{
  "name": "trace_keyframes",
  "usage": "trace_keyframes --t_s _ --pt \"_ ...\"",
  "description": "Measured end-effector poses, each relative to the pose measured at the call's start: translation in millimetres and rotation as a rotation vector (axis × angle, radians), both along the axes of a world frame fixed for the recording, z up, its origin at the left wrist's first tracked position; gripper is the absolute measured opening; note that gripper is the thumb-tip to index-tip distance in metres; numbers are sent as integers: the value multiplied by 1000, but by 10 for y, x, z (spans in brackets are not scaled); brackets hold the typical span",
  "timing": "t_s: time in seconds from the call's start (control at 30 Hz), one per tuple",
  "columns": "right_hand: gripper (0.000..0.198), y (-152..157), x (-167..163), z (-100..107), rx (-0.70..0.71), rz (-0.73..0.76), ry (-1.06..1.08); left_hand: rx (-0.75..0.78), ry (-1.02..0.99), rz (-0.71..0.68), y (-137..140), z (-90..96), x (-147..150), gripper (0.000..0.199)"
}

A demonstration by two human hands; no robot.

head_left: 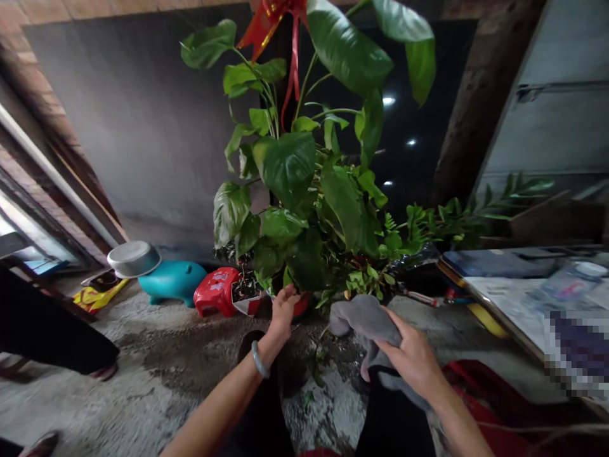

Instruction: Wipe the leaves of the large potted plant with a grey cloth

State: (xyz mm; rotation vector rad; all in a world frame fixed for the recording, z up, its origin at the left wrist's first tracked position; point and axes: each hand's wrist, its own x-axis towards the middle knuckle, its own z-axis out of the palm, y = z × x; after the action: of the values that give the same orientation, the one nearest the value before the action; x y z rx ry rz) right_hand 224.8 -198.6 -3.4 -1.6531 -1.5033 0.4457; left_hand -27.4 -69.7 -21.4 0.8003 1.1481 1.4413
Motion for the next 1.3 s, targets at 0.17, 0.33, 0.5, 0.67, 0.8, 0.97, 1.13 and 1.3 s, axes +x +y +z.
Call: trace_keyframes --t_s 0.17,0.33,0.5,0.67,0.8,0.97,1.13,1.3 --pt "62 -128 208 497 34 79 37 263 198 -228 -445 260 170 32" --pt "75 -88 79 719 68 120 284 75 -34 -763 -585 377 511 52" --pt "73 74 -91 569 44 0 693 34 -303 -897 -692 299 639 76" --pt "65 136 -128 441 11 -101 650 129 -129 -754 -679 238 637 76" --pt "58 46 60 556 19 24 321 22 -64 -660 -528 207 517 57" --pt "39 143 -98 468 277 -287 253 61 21 -585 -543 191 564 46" --pt "53 201 -543 65 346 -230 266 -99 -127 -461 -651 115 741 48" --pt "92 70 -558 -195 261 -103 38 -96 -283 -516 -717 117 732 60"
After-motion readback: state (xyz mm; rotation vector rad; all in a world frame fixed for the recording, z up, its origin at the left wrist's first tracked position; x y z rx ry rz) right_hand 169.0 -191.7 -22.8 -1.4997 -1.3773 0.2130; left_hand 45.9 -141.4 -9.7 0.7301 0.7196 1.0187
